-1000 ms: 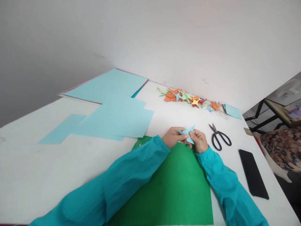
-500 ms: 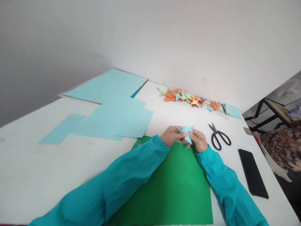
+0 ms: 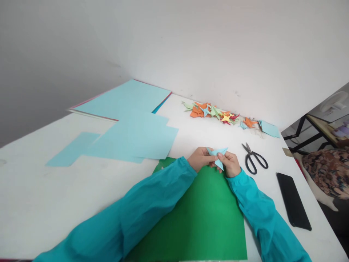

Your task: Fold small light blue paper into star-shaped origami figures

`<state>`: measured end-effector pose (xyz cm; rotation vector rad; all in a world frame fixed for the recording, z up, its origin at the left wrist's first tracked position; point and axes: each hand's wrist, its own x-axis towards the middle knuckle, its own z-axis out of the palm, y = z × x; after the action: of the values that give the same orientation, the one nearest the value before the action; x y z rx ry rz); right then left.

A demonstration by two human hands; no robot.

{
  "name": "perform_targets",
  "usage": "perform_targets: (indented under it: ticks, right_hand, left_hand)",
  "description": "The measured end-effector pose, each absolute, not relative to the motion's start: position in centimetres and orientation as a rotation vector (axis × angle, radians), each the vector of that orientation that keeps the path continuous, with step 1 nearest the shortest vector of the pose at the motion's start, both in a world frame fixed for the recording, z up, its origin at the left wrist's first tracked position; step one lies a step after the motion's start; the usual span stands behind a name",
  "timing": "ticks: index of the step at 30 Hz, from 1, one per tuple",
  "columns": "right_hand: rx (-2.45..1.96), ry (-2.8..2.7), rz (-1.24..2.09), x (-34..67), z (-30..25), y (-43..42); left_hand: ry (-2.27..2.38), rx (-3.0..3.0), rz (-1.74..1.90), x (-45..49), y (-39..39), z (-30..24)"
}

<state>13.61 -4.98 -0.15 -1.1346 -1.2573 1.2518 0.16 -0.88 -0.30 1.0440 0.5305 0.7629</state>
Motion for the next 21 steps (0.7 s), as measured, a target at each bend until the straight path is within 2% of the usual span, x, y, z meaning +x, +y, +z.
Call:
perform_targets:
  ticks: [13, 21]
  right_hand:
    - [-1.27, -1.245, 1.023, 13.41, -0.35, -4.91]
    - [-1.236, -1.225, 1.046, 13.47, -0.69, -4.78]
  left_hand:
    - [0.601, 1.359, 0.703, 0.04, -0.91, -0.14]
    - [0.583, 1.33, 0.744, 0.15, -1.02, -0.26]
